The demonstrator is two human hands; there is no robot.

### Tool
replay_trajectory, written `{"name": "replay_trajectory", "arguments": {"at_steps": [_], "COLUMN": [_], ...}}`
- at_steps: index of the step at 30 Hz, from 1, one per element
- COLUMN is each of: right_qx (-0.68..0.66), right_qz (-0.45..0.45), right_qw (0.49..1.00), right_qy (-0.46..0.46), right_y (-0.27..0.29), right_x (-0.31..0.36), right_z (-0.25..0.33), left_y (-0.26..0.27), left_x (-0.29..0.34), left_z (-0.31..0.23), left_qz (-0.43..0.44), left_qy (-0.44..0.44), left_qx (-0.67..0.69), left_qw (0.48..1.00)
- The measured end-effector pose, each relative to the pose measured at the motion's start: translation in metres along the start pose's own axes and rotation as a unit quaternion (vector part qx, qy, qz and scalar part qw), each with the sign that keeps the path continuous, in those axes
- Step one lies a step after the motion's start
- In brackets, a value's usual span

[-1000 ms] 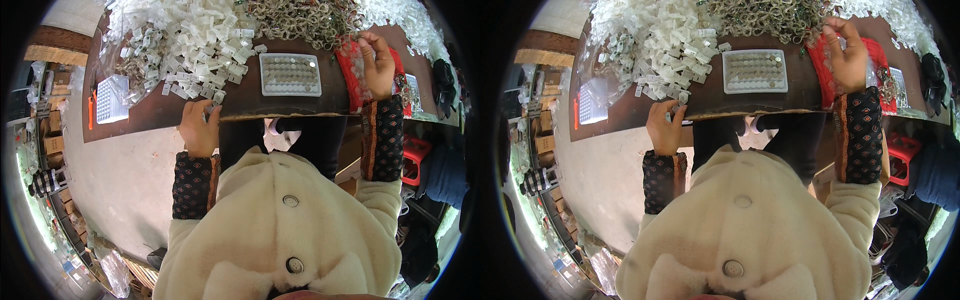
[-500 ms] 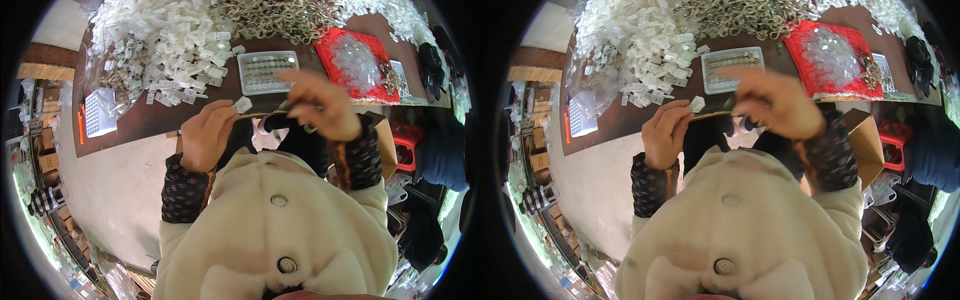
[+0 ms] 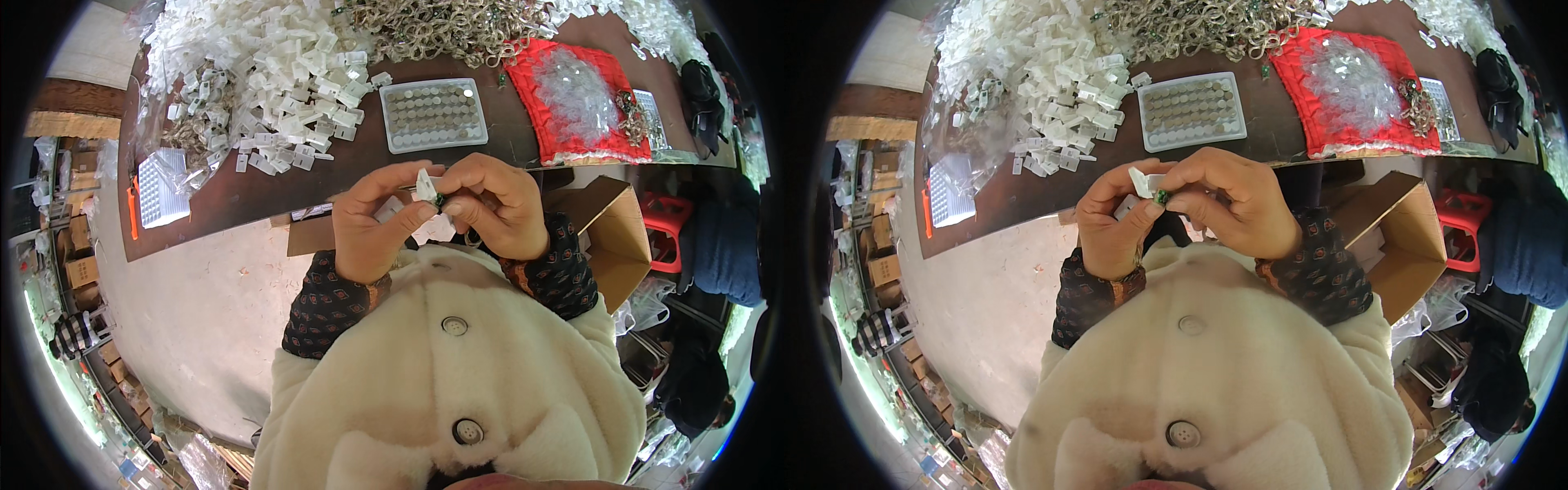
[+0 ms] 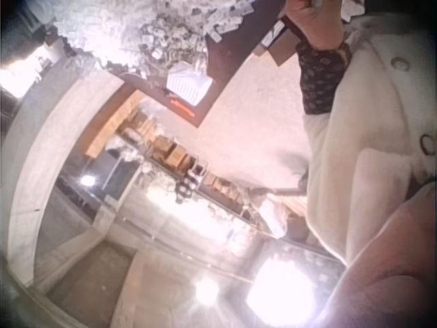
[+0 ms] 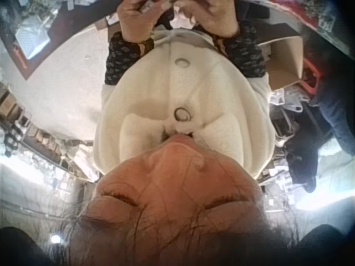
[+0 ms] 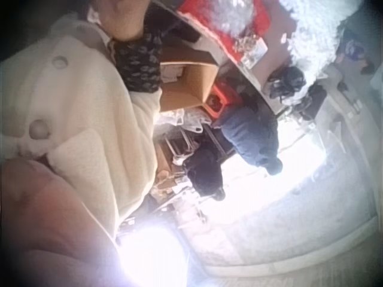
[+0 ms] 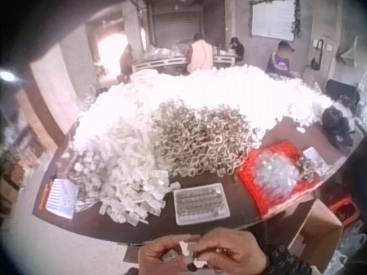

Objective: The person repeatedly picks small white plastic housings and metal contacts from a table, inserts the contacts into the housings, and places the assembled units into a compartmentalized tray. The person also briefly activates a small light attached to one assembly to verify it works before continuing.

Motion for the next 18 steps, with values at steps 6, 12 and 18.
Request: {"name": "replay_trajectory", "arguments": {"at_steps": [6, 12, 18], "right_qx": [-0.1, -0.03, 0.123], "right_qz": [0.01, -0.109, -0.181], "right_qw": [0.994, 0.993, 0.972], "right_qy": [-0.048, 0.032, 0.081], "right_y": [-0.004, 0.013, 0.014], "right_x": [0.001, 0.007, 0.026], "right_z": [-0.012, 0.002, 0.025], "left_y": [0.016, 0.019, 0.008], "left_x": [0.004, 0.01, 0.014], "left_z": [0.0, -0.003, -0.002], "left_qz": [-0.029, -0.072, -0.034], "left_qy": [-0.032, -0.048, -0.072], "left_qx": [-0.046, -0.115, -0.131], "left_qw": [0.998, 0.99, 0.988]}}
Point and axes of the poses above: each hand's wrist, its own x-axis away from the middle knuckle, its own y-axis out of the back of the hand, z = x × y, the point moved 10 cm from there along -x, towards the middle knuckle, and after that the axes turned 10 degrees about -y, right-handed, at the moved point
